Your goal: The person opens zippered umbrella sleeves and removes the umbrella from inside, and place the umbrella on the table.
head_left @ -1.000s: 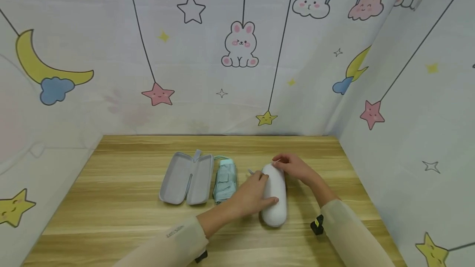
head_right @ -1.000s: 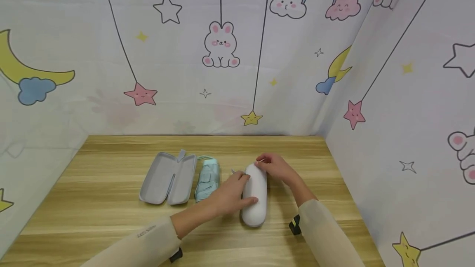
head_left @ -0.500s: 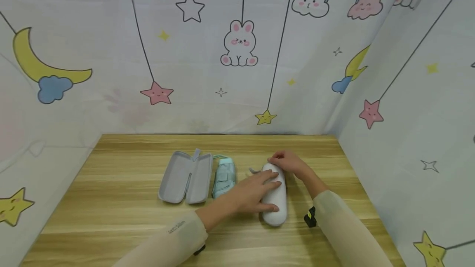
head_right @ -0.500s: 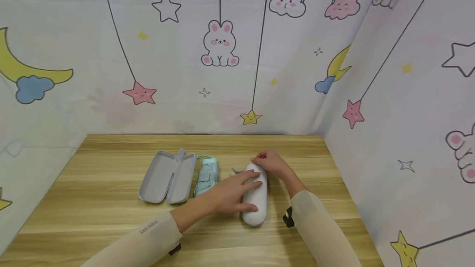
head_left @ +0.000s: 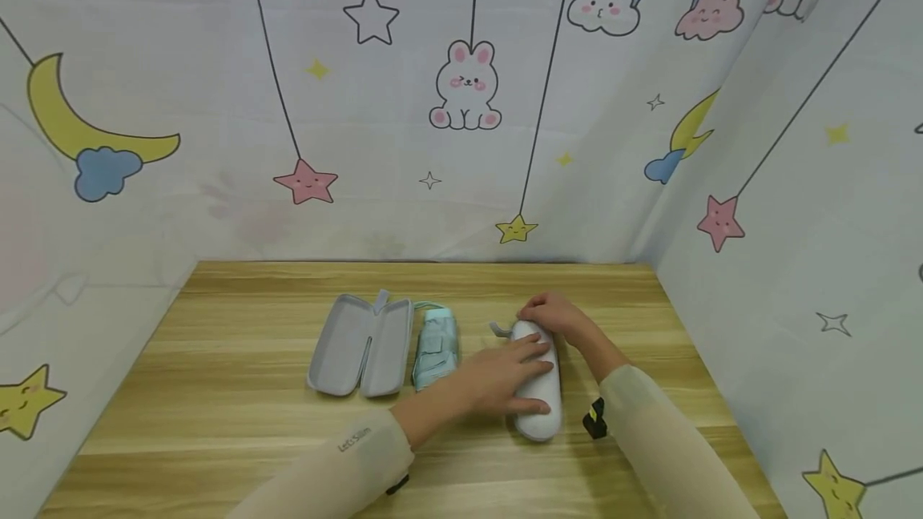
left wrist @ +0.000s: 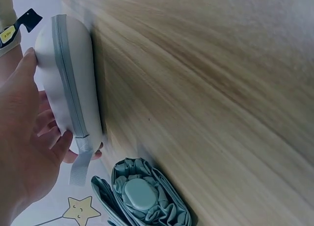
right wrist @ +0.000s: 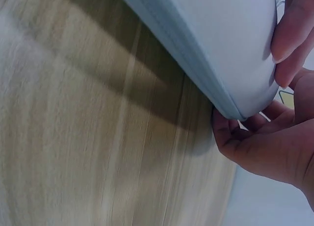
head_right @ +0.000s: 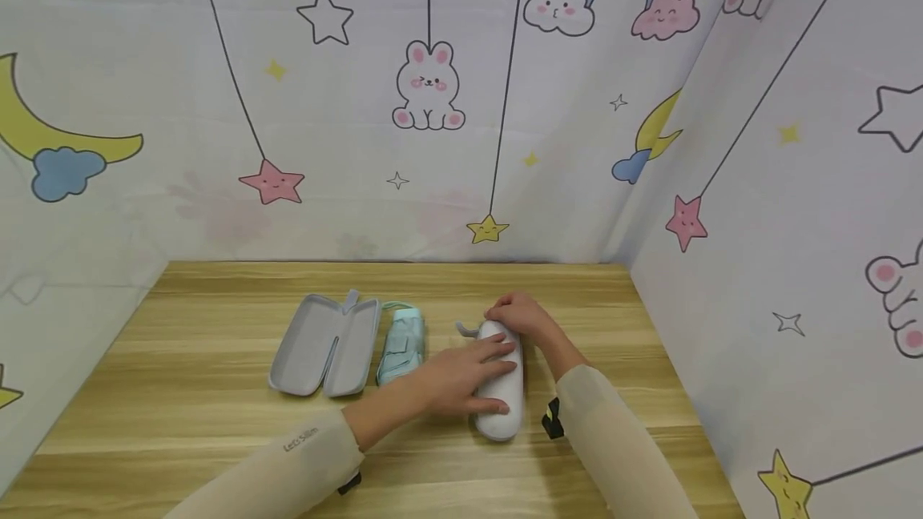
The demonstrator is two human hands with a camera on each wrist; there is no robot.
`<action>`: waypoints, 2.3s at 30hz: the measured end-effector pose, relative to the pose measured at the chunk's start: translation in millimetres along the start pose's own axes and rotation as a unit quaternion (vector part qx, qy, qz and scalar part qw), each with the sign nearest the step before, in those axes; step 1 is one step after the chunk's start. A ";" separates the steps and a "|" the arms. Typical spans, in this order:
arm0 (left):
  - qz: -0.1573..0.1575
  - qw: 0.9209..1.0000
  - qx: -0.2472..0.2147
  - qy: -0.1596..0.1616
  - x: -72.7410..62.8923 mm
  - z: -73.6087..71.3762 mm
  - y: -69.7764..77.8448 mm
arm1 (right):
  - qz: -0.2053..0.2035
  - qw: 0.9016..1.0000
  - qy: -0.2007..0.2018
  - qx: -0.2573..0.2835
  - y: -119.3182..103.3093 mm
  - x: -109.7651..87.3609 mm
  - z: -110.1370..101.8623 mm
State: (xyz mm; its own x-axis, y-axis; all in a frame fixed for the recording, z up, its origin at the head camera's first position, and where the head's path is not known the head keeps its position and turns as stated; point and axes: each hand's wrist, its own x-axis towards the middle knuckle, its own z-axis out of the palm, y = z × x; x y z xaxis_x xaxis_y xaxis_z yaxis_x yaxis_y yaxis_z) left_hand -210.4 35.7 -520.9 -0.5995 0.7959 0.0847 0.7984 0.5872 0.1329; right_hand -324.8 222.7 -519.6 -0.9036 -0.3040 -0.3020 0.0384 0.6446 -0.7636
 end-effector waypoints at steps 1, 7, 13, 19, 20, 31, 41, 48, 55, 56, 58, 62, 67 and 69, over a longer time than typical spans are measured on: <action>0.000 1.000 0.001 0.001 -0.2 0.2 0.3 | 0.008 1.000 0.004 0.007 0.0 0.7 0.8; -0.008 1.000 -0.002 0.000 0.4 0.1 1.8 | 0.021 0.998 0.035 0.045 -3.0 4.2 6.7; -0.010 1.000 -0.006 0.005 1.4 1.3 2.4 | 0.012 0.998 0.056 0.037 -7.2 5.1 6.8; -0.016 1.000 -0.013 0.007 -0.6 2.6 1.0 | 0.006 0.999 0.052 0.003 -6.4 4.6 2.7; -0.016 1.000 -0.015 0.007 -1.0 2.8 0.7 | 0.005 0.999 0.053 -0.003 -6.2 4.4 2.1; -0.013 1.000 -0.021 0.007 -1.3 3.3 0.2 | -0.043 0.997 0.048 -0.032 -9.2 -0.4 -2.3; -0.014 1.000 -0.026 0.005 -1.5 4.2 -0.7 | -0.063 0.997 0.031 -0.028 1.5 3.7 -9.6; -0.011 1.000 -0.026 0.010 -1.5 3.7 -0.7 | -0.082 0.996 0.031 -0.024 7.7 2.5 -12.7; -0.010 1.000 -0.016 0.010 -2.5 2.6 0.0 | -0.092 0.994 0.047 -0.033 10.6 1.0 -12.6; -0.010 1.000 -0.016 0.009 -2.7 2.5 -0.1 | -0.092 0.994 0.050 -0.034 11.0 0.7 -12.6; -0.010 1.000 -0.018 0.007 -3.3 2.4 -0.8 | -0.090 0.994 0.056 -0.039 11.9 -0.4 -12.8; -0.010 1.000 -0.025 0.004 -4.1 2.7 -2.7 | -0.088 0.994 0.060 -0.039 15.0 -3.1 -14.2; -0.012 0.999 -0.035 -0.001 -5.4 2.3 -3.7 | -0.100 0.992 0.060 -0.046 18.6 -5.0 -15.4; -0.013 0.999 -0.038 -0.002 -6.4 2.0 -4.1 | -0.107 0.991 0.061 -0.060 19.6 -5.1 -15.5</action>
State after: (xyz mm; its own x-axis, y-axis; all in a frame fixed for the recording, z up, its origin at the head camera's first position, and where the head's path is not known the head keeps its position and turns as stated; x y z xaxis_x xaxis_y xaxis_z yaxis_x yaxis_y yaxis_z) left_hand -209.7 28.5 -524.1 -0.6202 0.7808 0.0759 0.7756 0.5958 0.2087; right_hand -326.1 247.7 -524.1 -0.9304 -0.3610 -0.0632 -0.2045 0.6545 -0.7279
